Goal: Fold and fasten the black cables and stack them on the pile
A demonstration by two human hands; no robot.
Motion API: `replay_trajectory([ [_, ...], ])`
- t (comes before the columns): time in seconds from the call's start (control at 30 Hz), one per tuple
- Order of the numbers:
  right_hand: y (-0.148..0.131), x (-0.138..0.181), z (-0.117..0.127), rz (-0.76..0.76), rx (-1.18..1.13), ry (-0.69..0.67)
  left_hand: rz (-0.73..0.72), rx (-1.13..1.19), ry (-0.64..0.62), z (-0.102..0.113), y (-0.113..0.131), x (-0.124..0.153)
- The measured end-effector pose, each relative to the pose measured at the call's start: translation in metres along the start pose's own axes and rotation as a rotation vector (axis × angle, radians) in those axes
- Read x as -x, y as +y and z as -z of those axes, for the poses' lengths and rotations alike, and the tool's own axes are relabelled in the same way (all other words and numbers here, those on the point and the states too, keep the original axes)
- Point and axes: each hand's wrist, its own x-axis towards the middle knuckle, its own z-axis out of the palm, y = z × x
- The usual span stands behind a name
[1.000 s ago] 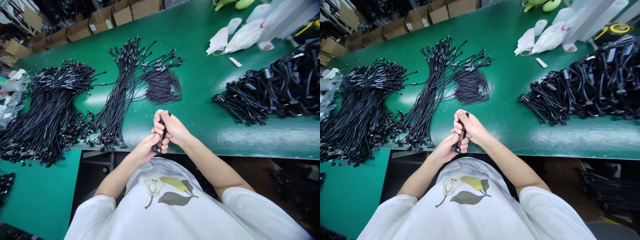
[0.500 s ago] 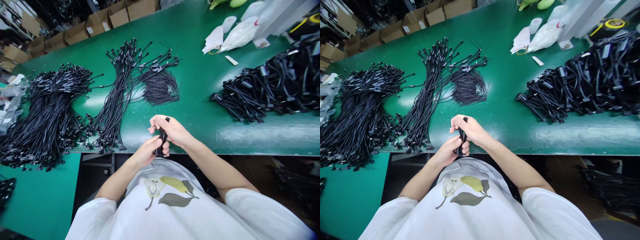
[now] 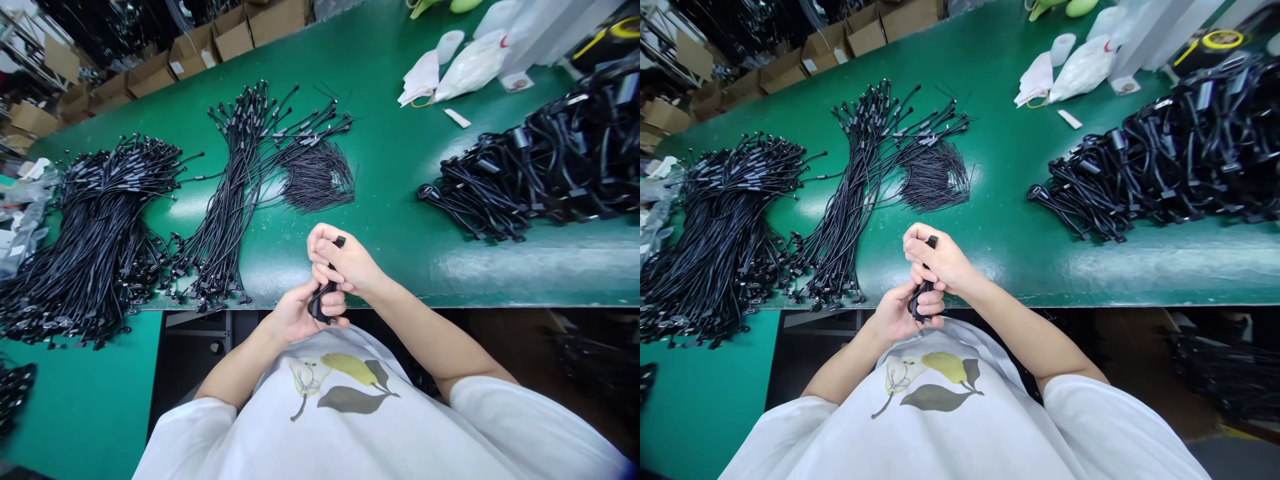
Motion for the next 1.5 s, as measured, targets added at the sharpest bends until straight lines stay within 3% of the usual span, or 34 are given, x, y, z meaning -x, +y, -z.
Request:
replay_trajectory([
  [0.23, 0.002, 0.001, 0.003, 0.03, 0.004, 0.066, -0.057, 0.003, -0.003, -0.002, -0.003, -0.003],
  [0.47, 0.001, 0.003, 0.004, 0.021, 0.128, 0.159, -0.263, -0.394, 0.09, 0.004, -0.011, -0.01],
  [0.57, 0.003, 0.001, 0.009, 0.052, 0.178, 0.188, -0.283, -0.506, 0.093, 0.008, -0.01, -0.012],
  [0.73, -0.006, 0.006, 0.034, 0.416, 0.718, 0.293, -0.39, -0.614, 0.162, 0.019, 0.004, -0.009],
  [0.8, -0.011, 0.011, 0.043, 0.482, 0.893, 0.232, -0.411, -0.644, 0.199, 0.022, 0.01, -0.009],
  [0.9, -0.009, 0.014, 0.047, 0.334, 0.985, 0.116, -0.388, -0.68, 0.183, 0.021, 0.012, -0.012],
  [1.0, 0.001, 0.012, 0.043, 0.171, 0.985, 0.16, -0.332, -0.626, 0.16, 0.018, 0.007, -0.016],
  [1.17, 0.011, 0.007, 0.035, 0.281, 1.084, 0.226, -0.301, -0.55, 0.19, 0.017, 0.002, -0.016],
  [1.3, -0.005, -0.005, 0.059, 0.163, 1.107, 0.007, -0.362, -0.591, 0.263, 0.03, 0.009, -0.007],
  [1.37, -0.02, -0.019, 0.087, 0.073, 1.203, 0.106, -0.42, -0.579, 0.314, 0.038, 0.013, -0.002],
  [1.47, -0.038, -0.049, 0.133, 0.01, 1.538, 0.569, -0.503, -0.546, 0.343, 0.043, 0.016, 0.001],
  [1.5, -0.042, -0.06, 0.145, -0.051, 1.643, 0.667, -0.517, -0.539, 0.339, 0.042, 0.016, 0.0],
])
